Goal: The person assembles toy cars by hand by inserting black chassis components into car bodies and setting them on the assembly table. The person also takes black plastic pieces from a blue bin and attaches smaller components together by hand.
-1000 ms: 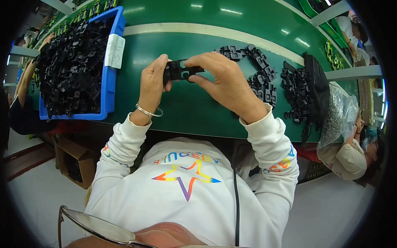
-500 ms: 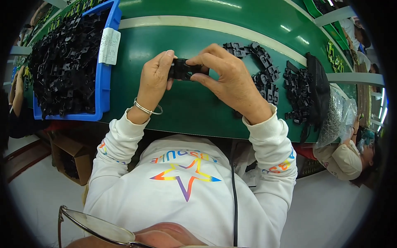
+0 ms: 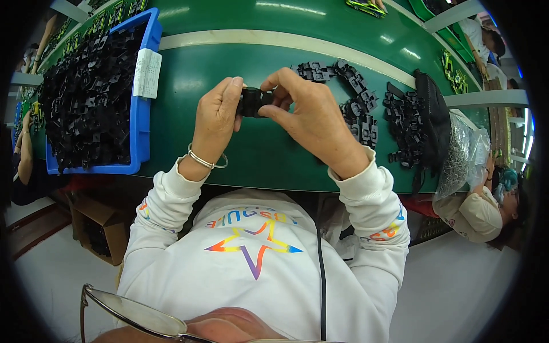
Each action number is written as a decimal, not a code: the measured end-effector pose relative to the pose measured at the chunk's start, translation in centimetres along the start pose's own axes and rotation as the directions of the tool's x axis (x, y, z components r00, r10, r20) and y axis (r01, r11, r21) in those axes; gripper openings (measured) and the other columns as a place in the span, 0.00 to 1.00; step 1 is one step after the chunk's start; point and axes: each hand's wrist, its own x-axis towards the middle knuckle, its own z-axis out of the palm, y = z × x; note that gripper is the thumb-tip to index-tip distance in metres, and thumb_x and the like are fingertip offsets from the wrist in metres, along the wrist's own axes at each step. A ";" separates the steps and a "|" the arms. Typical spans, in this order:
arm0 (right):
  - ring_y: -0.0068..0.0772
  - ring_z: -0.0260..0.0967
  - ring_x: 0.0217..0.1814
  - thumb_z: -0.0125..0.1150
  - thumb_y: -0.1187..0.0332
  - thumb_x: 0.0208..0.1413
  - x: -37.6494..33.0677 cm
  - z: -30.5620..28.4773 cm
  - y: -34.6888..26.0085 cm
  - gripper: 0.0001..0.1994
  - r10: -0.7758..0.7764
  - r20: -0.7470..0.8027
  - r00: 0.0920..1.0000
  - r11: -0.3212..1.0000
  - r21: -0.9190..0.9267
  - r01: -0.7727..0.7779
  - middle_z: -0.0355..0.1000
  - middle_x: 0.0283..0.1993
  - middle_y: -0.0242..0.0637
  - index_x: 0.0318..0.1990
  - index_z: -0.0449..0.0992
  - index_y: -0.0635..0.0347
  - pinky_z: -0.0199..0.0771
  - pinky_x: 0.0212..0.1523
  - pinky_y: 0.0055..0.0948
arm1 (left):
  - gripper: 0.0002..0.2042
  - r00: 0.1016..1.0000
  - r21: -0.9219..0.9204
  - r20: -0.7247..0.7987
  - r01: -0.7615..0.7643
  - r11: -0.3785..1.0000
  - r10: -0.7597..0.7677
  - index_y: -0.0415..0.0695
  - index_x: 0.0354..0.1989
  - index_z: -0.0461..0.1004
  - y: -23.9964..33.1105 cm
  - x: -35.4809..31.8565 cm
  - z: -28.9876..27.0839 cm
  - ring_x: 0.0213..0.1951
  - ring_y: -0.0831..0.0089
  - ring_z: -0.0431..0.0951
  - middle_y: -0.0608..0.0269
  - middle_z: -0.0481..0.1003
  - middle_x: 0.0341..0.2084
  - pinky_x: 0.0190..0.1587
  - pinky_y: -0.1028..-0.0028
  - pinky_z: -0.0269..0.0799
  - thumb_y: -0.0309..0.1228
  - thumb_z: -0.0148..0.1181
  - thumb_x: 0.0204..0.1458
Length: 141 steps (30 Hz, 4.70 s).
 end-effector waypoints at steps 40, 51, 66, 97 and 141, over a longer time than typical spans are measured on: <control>0.14 0.71 0.34 0.64 0.72 0.56 -0.3 0.4 3.9 0.12 0.218 0.111 0.969 0.918 0.313 -0.243 0.76 0.32 0.30 0.47 0.76 0.66 0.69 0.33 0.16 | 0.25 0.978 0.421 0.196 -0.151 0.894 0.073 0.40 0.54 0.67 2.2 -1.0 0.2 0.31 0.78 0.73 0.63 0.74 0.34 0.36 0.75 0.72 0.29 0.69 0.48; 0.26 0.74 0.44 0.63 0.71 0.56 -8.0 -6.7 6.8 0.15 0.054 -0.348 0.936 0.998 0.028 -0.047 0.77 0.43 0.38 0.50 0.77 0.64 0.73 0.46 0.25 | 0.21 0.967 0.189 0.147 0.177 0.966 -0.206 0.43 0.50 0.71 -0.3 2.4 -2.1 0.24 0.82 0.65 0.68 0.70 0.29 0.27 0.82 0.60 0.33 0.67 0.48; 0.41 0.73 0.37 0.67 0.74 0.50 -19.1 -10.2 14.1 0.13 0.158 -0.563 0.811 0.844 -0.349 -0.407 0.70 0.46 0.38 0.45 0.77 0.61 0.73 0.39 0.32 | 0.30 0.939 0.777 0.160 -0.311 0.547 0.306 0.38 0.56 0.68 -3.5 3.9 2.2 0.46 0.49 0.74 0.46 0.70 0.47 0.47 0.58 0.71 0.48 0.64 0.51; 0.14 0.71 0.31 0.55 0.71 0.64 -6.2 -5.8 3.9 0.11 0.149 -0.139 0.979 0.924 0.372 -0.088 0.75 0.41 0.31 0.51 0.76 0.64 0.71 0.33 0.15 | 0.08 0.785 0.939 -0.033 -0.187 0.287 0.619 0.44 0.37 0.80 7.9 3.1 -25.5 0.37 0.66 0.76 0.64 0.77 0.31 0.43 0.70 0.73 0.33 0.62 0.52; 0.37 0.68 0.62 0.68 0.75 0.49 -1.0 1.8 1.0 0.28 -0.347 0.196 0.917 0.935 -0.003 0.354 0.71 0.62 0.39 0.61 0.72 0.57 0.69 0.60 0.32 | 0.13 1.000 -0.020 0.030 -0.008 1.000 0.008 0.34 0.50 0.64 0.2 -1.0 -2.1 0.28 0.72 0.71 0.55 0.72 0.24 0.35 0.71 0.69 0.26 0.41 0.60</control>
